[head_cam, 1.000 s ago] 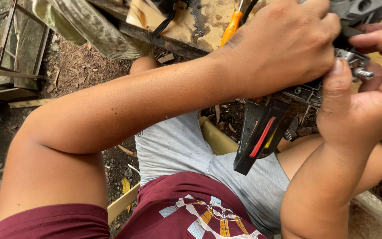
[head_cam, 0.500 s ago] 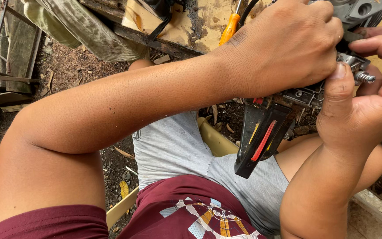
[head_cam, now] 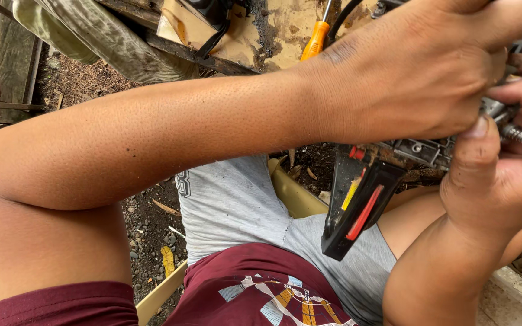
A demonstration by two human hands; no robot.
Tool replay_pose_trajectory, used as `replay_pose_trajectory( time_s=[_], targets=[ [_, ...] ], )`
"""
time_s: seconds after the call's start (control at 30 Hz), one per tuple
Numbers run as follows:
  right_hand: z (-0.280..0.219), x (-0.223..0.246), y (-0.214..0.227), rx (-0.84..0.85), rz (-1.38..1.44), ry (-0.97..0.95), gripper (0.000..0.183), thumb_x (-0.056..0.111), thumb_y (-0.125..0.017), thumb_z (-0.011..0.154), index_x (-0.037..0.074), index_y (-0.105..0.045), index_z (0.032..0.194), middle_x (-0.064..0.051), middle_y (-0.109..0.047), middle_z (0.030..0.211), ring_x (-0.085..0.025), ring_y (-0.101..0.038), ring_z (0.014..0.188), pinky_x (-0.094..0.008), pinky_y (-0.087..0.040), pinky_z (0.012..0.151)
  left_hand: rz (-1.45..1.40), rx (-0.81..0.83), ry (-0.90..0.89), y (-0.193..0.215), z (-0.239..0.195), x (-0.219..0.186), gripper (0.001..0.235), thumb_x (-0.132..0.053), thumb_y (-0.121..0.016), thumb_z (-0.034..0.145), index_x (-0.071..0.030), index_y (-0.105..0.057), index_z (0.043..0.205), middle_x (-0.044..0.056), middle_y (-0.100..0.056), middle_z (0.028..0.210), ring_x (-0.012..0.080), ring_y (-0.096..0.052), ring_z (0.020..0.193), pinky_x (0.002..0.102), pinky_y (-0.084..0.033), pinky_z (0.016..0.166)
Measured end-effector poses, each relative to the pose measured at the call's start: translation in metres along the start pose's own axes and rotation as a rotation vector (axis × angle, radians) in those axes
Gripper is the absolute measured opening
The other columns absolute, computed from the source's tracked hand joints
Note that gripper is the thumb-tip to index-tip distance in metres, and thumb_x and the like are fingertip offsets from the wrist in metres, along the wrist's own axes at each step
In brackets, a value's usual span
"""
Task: The person is repairing a small engine, likely from a chainsaw, by manipulating internal components with their hands and a screwdriver. They adjust parts within the engine casing and use a screwdriver to tighten or loosen screws on the carburetor area.
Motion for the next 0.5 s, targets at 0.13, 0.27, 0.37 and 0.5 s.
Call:
replay_pose_trajectory(
  time_s=[0.13,0.27,0.37,0.5],
  targets=[
    [0.0,0.009,-0.005,-0.035,0.005,-0.028,0.046,0.034,-0.076,0.115,-0.007,-0.059,0.127,-0.014,-0.058,0.143,-0.016,-0.062,0.117,-0.025,-0.052,0.103,-0.098,0.069,0.024,-0.012,-0.001,-0.005,0.029,-0.028,-0.062,0.078,-0.004,-0.077,0.073,0.004,-0.069,0.089,0.0313,-0.043,0.124,0.047,-0.03,0.111],
    [0.002,0.017,-0.006,-0.033,-0.028,-0.035,0.049,0.037,-0.076,0.114,-0.007,-0.06,0.127,-0.015,-0.059,0.145,-0.016,-0.062,0.118,-0.025,-0.052,0.103,-0.15,0.02,0.062,-0.015,-0.005,-0.008,0.03,-0.022,-0.062,0.08,0.003,-0.079,0.079,0.007,-0.07,0.093,0.0308,-0.041,0.13,0.046,-0.027,0.116],
    [0.001,0.017,-0.006,-0.023,-0.06,-0.022,0.052,0.041,-0.074,0.112,-0.008,-0.06,0.126,-0.015,-0.059,0.145,-0.016,-0.062,0.119,-0.024,-0.052,0.103,-0.14,0.006,0.119,-0.003,-0.008,-0.009,0.029,-0.022,-0.063,0.082,0.001,-0.08,0.082,0.009,-0.07,0.093,0.0305,-0.04,0.129,0.046,-0.026,0.117],
    [0.007,0.016,-0.004,-0.002,-0.065,0.012,0.062,0.051,-0.076,0.111,-0.007,-0.059,0.122,-0.014,-0.059,0.141,-0.014,-0.062,0.112,-0.022,-0.052,0.097,-0.153,0.075,0.136,0.011,0.001,-0.008,0.023,-0.025,-0.065,0.082,-0.011,-0.08,0.073,0.004,-0.07,0.084,0.0314,-0.045,0.123,0.049,-0.03,0.116]
  ],
)
Point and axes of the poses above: each hand's wrist, its own z-axis towards the middle knuckle, its own y-axis out of the back of the hand, x = y × z, the point moved 4 cm from there along z, towards the middle knuckle
